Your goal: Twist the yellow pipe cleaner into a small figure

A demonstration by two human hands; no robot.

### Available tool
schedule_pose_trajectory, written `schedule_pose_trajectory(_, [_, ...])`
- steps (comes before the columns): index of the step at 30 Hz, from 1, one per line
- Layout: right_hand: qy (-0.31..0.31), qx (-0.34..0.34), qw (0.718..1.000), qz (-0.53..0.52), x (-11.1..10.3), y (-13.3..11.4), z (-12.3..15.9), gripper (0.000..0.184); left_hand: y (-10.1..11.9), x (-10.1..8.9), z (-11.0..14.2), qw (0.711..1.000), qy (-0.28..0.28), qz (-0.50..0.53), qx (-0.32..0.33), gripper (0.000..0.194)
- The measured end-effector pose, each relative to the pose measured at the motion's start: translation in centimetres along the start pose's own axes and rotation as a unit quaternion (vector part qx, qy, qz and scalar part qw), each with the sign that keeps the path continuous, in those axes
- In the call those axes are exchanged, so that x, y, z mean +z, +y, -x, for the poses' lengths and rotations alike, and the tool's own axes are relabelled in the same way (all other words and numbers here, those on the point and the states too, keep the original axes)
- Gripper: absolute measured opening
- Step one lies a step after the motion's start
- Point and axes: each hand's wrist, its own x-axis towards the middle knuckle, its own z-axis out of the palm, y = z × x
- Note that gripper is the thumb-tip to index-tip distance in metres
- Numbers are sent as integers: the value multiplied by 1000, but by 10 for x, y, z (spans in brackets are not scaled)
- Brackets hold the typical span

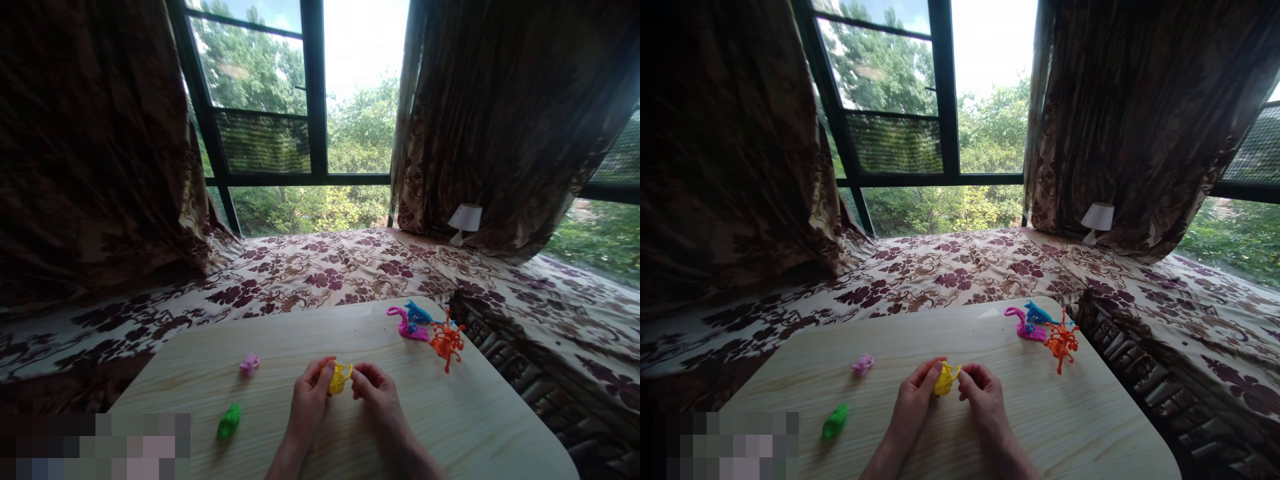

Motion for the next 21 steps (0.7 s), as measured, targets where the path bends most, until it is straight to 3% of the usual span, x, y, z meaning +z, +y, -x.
schedule_pose_trajectory(5, [-7, 3, 1000, -4, 3, -2, 1, 23, 7, 6, 6, 997, -56, -49, 37, 30])
schedule_pose_trajectory(10, [-11, 5, 1000, -2, 5, -4, 1, 24, 3, 5, 6, 994, -31, -98, 45, 20])
schedule_pose_trajectory(21, [-12, 36, 999, -16, 2, -4, -1, 23, 1, 4, 5, 994, -33, -100, 36, 20])
